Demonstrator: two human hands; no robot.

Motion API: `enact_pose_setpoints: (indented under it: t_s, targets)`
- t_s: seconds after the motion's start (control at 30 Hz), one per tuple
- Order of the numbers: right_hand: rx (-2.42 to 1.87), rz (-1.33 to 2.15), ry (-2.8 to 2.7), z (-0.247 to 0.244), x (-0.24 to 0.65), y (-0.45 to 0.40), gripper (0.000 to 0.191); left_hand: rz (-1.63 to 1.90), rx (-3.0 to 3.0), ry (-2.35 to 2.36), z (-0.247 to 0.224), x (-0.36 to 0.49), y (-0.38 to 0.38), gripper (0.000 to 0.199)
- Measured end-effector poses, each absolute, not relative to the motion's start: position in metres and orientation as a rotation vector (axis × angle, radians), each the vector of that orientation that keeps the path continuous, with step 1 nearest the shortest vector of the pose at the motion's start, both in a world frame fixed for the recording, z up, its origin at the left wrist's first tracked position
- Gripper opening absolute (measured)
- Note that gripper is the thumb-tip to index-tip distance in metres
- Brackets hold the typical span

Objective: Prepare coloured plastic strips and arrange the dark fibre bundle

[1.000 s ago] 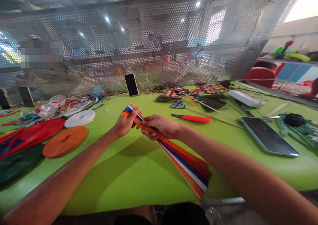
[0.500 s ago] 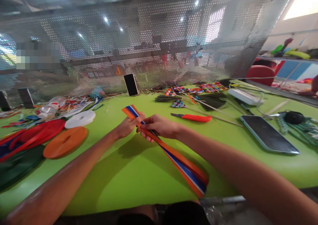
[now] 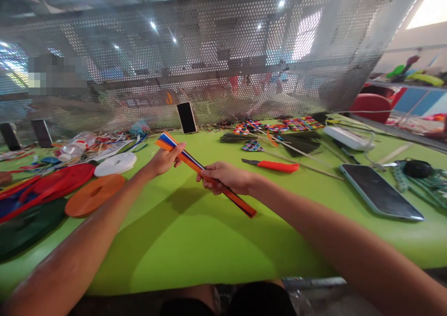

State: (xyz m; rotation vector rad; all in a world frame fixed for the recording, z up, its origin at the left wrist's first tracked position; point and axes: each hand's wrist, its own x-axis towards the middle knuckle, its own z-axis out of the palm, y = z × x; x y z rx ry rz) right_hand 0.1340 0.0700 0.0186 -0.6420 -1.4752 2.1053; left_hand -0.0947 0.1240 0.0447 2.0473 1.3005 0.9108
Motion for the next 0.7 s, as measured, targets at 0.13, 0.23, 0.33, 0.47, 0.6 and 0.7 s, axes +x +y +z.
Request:
enact_pose_setpoints:
  t_s: [0.13,0.23,0.33,0.47,0.6,0.7]
  targets:
    - [-0.725,2.019,-1.527,0.018,0.134,0.074,0.029,1.062,1.891,1.172,0.044,-0.099,0.131,0.048]
    - [-0.707,1.989,-1.530,0.019,0.133,0.073,0.032,1.186,1.688,1.014,0.044,-0.088,0.122,0.045]
    - [-0.661,2.005,-1.509,0.022,0.131,0.070,0.033,1.033,1.697,0.903,0.039,-0.073,0.108,0.044]
    - [-0.703,1.981,-1.515,0.023,0.131,0.067,0.030,0.738,1.913,1.025,0.029,-0.061,0.097,0.052]
    - [-0.898,1.815,-1.626,0.020,0.132,0.068,0.027,0.579,2.095,1.201,0.029,-0.062,0.095,0.055]
    - [-0.967,1.762,-1.668,0.017,0.131,0.069,0.029,0.486,2.125,1.177,0.033,-0.064,0.093,0.052]
